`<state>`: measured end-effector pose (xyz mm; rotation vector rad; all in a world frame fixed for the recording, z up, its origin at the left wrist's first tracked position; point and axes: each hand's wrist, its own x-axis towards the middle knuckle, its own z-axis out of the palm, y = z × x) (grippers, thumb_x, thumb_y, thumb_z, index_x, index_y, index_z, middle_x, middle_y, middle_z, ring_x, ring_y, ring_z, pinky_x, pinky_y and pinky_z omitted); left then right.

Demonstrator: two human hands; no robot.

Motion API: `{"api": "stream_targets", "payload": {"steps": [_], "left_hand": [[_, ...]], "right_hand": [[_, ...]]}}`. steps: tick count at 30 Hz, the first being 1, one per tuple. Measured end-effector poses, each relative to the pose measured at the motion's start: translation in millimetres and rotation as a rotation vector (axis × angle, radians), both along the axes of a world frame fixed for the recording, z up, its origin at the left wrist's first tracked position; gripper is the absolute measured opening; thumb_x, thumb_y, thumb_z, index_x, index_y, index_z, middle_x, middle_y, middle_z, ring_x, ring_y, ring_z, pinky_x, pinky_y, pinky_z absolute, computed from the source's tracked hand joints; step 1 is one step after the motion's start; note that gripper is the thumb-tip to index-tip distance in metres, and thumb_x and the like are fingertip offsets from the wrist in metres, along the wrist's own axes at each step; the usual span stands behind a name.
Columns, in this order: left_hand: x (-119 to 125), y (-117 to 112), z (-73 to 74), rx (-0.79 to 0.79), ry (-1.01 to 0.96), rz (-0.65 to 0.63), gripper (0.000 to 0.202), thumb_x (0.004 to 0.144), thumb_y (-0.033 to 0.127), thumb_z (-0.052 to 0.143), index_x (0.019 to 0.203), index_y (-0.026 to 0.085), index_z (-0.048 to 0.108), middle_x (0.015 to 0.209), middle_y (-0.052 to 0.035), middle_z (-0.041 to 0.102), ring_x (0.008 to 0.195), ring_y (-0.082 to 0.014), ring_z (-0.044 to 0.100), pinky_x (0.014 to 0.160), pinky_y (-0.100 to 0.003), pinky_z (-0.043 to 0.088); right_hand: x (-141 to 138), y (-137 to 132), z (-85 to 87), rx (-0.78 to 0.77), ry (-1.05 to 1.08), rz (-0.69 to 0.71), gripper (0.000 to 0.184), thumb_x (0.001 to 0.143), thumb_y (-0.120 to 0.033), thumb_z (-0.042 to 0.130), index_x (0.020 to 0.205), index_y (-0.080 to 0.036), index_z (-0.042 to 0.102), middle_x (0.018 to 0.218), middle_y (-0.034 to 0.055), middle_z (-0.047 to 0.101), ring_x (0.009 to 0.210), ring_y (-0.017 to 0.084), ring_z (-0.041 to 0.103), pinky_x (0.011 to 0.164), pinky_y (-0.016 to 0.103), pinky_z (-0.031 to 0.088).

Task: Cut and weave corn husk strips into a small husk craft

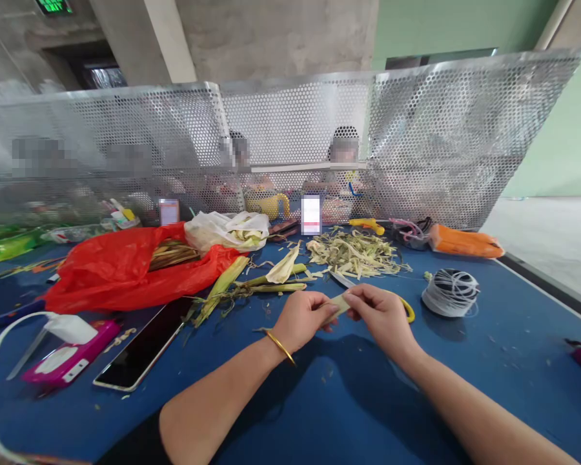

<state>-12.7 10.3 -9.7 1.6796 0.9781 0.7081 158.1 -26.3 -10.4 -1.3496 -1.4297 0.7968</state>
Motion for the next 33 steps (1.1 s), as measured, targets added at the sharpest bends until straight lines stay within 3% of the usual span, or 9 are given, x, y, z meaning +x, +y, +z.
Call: {"api": "stream_targets", "payload": {"steps": [3,7,11,19,21,23,25,27,33], "left_hand": [[-3,4,-1.4,-0.116,-0.027,0.085,0.025,0.078,0.038,0.06,0.067,0.016,0.061,0.064,-0.0002,0.066,0.049,-0.0104,0.057,0.049,-0.021,0.044],[-10,11,2.3,-0.165,-0.035,0.158,0.026,0.077,0.038,0.062,0.064,0.016,0.058,0.064,-0.0004,0.065,0.045,-0.0071,0.052,0.043,-0.018,0.037],[-12,12,4.8,-0.195,-0.105,0.132,0.029,0.075,0.039,0.066,0.062,0.015,0.059,0.062,-0.0011,0.063,0.043,-0.0052,0.046,0.042,-0.018,0.032],[-12,15,2.6,-0.177,-0.231,0.17,0.034,0.073,0.047,0.068,0.073,0.013,0.069,0.066,-0.0018,0.061,0.043,-0.0043,0.042,0.041,-0.02,0.028],[-13,17,4.7,-0.182,-0.235,0.193,0.032,0.073,0.045,0.069,0.076,0.013,0.07,0.061,-0.0004,0.058,0.045,-0.0054,0.043,0.042,-0.019,0.029],[-14,20,8.0,-0.183,-0.237,0.21,0.03,0.075,0.042,0.068,0.08,0.013,0.072,0.06,-0.0002,0.057,0.049,-0.0067,0.046,0.043,-0.019,0.031],[-13,24,11.4,-0.182,-0.256,0.217,0.029,0.077,0.041,0.065,0.084,0.014,0.072,0.069,-0.0022,0.061,0.054,-0.0075,0.05,0.043,-0.018,0.032],[-11,31,14.3,-0.184,-0.297,0.22,0.029,0.079,0.042,0.063,0.087,0.015,0.071,0.078,-0.0035,0.063,0.056,-0.0078,0.051,0.042,-0.018,0.032],[3,54,22.0,-0.131,-0.335,0.207,0.035,0.073,0.048,0.068,0.068,0.015,0.057,0.061,0.0012,0.058,0.046,-0.0059,0.047,0.04,-0.018,0.028]], "right_hand": [[15,2,3.1,0.023,-0.396,0.011,0.028,0.091,-0.035,0.042,0.094,-0.02,0.065,0.078,0.0037,0.068,0.073,0.019,0.062,0.067,0.027,0.044],[38,4,7.0,-0.134,-1.105,-0.05,0.035,0.077,-0.017,0.051,0.111,-0.013,0.06,0.101,0.0144,0.064,0.09,0.026,0.061,0.073,0.032,0.04],[47,8,2.7,-0.253,-1.253,-0.048,0.048,0.071,-0.007,0.048,0.118,-0.009,0.054,0.104,0.0192,0.061,0.091,0.029,0.062,0.069,0.032,0.038],[54,18,2.4,-0.286,-1.069,-0.022,0.046,0.072,-0.015,0.054,0.118,-0.014,0.056,0.088,0.013,0.069,0.081,0.028,0.064,0.062,0.03,0.037],[51,17,2.7,-0.257,-0.819,0.003,0.052,0.072,-0.017,0.054,0.123,-0.016,0.054,0.088,0.0086,0.069,0.08,0.024,0.064,0.065,0.03,0.041],[46,16,3.9,-0.238,-0.4,0.079,0.056,0.07,-0.019,0.057,0.126,-0.018,0.052,0.083,0.003,0.067,0.073,0.02,0.062,0.065,0.03,0.044],[41,14,6.7,-0.226,-0.025,0.161,0.056,0.069,-0.025,0.062,0.124,-0.019,0.053,0.073,-0.0019,0.061,0.063,0.017,0.059,0.061,0.029,0.045],[36,11,11.1,-0.212,0.163,0.196,0.055,0.067,-0.033,0.069,0.119,-0.018,0.056,0.067,-0.0048,0.055,0.057,0.014,0.054,0.059,0.029,0.044],[36,3,23.3,-0.197,0.192,0.198,0.059,0.061,-0.051,0.078,0.108,-0.023,0.057,0.076,-0.0017,0.056,0.074,0.017,0.056,0.068,0.028,0.045]]}}
